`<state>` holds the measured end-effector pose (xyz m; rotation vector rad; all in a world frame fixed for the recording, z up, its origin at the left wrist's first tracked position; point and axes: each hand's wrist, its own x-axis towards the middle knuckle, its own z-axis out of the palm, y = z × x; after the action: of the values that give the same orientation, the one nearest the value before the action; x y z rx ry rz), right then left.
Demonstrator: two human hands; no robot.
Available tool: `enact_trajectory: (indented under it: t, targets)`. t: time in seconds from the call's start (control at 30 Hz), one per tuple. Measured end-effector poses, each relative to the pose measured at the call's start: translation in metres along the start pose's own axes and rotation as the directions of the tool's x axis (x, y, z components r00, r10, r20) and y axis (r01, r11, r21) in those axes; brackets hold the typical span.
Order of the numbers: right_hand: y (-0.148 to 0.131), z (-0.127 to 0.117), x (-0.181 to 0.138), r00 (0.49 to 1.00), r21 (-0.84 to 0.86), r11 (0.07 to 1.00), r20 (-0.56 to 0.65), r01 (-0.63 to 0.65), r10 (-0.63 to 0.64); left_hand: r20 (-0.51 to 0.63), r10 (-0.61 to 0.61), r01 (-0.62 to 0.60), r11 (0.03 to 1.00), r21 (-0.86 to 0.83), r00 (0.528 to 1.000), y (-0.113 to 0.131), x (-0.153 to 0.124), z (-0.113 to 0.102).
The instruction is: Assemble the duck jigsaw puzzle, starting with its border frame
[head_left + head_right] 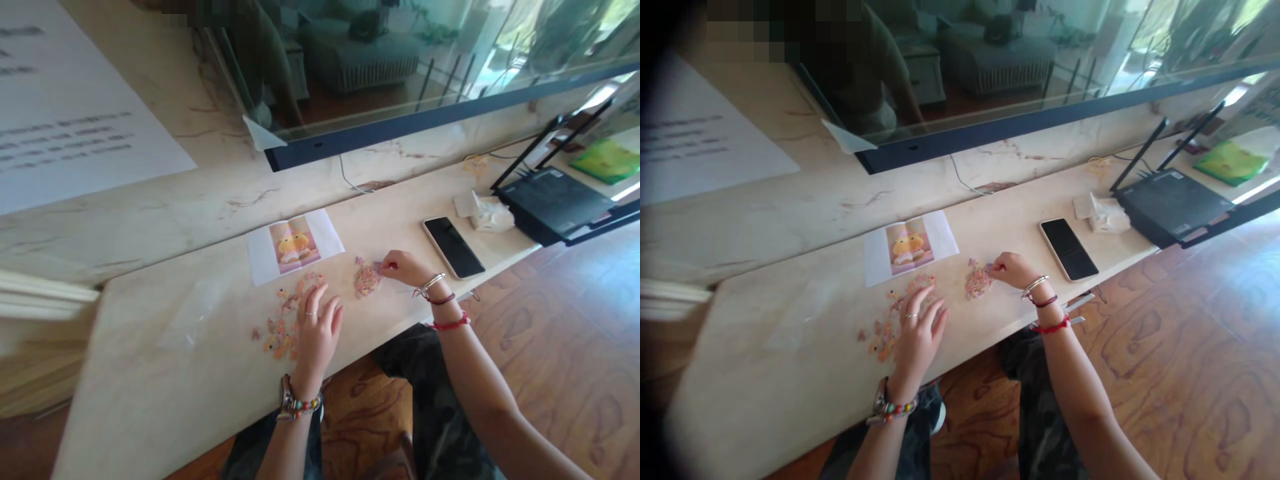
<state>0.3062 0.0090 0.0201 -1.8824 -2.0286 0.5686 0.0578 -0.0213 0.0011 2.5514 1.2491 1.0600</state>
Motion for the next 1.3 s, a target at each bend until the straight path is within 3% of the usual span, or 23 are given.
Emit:
enact_trajectory:
  t: [0.17,0.27,0.37,0.47,0.53,0.63,0.8,1.3]
  targets:
    - [-0.004,0.0,0.002,0.998,0.017,0.999,-0.056,-0.028,0.029,0.046,0.024,-0.023,0.999,-0.025,0.999,0.001,-0.002,0.003]
    - [-0.027,0.006,0.004,0.992,0.07,0.998,-0.127,0.008,0.001,0.049,-0.028,0.028,1.0,-0.007,0.998,-0.005,-0.003,-0.006]
    - [-0.062,0.024,0.005,0.975,0.135,0.98,-0.189,0.147,-0.12,0.023,-0.117,0.116,0.993,0.028,0.993,-0.015,-0.004,-0.018]
    - [-0.09,0.049,0.006,0.958,0.132,0.952,-0.12,0.277,-0.262,-0.058,-0.209,0.212,0.976,0.056,0.976,-0.03,-0.008,-0.029]
    - [-0.099,0.064,0.007,0.955,0.085,0.952,-0.052,0.295,-0.291,-0.1,-0.243,0.251,0.965,0.075,0.965,-0.042,-0.013,-0.034]
    - [-0.101,0.077,0.011,0.96,0.005,0.96,0.007,0.278,-0.278,-0.124,-0.28,0.291,0.953,0.084,0.952,-0.057,-0.023,-0.041]
    - [-0.101,0.077,0.013,0.952,-0.039,0.951,0.01,0.306,-0.306,-0.155,-0.356,0.37,0.926,0.072,0.922,-0.071,-0.037,-0.051]
    - [-0.108,0.082,0.015,0.881,0.077,0.879,0.005,0.471,-0.473,-0.149,-0.406,0.42,0.905,0.075,0.902,-0.079,-0.043,-0.054]
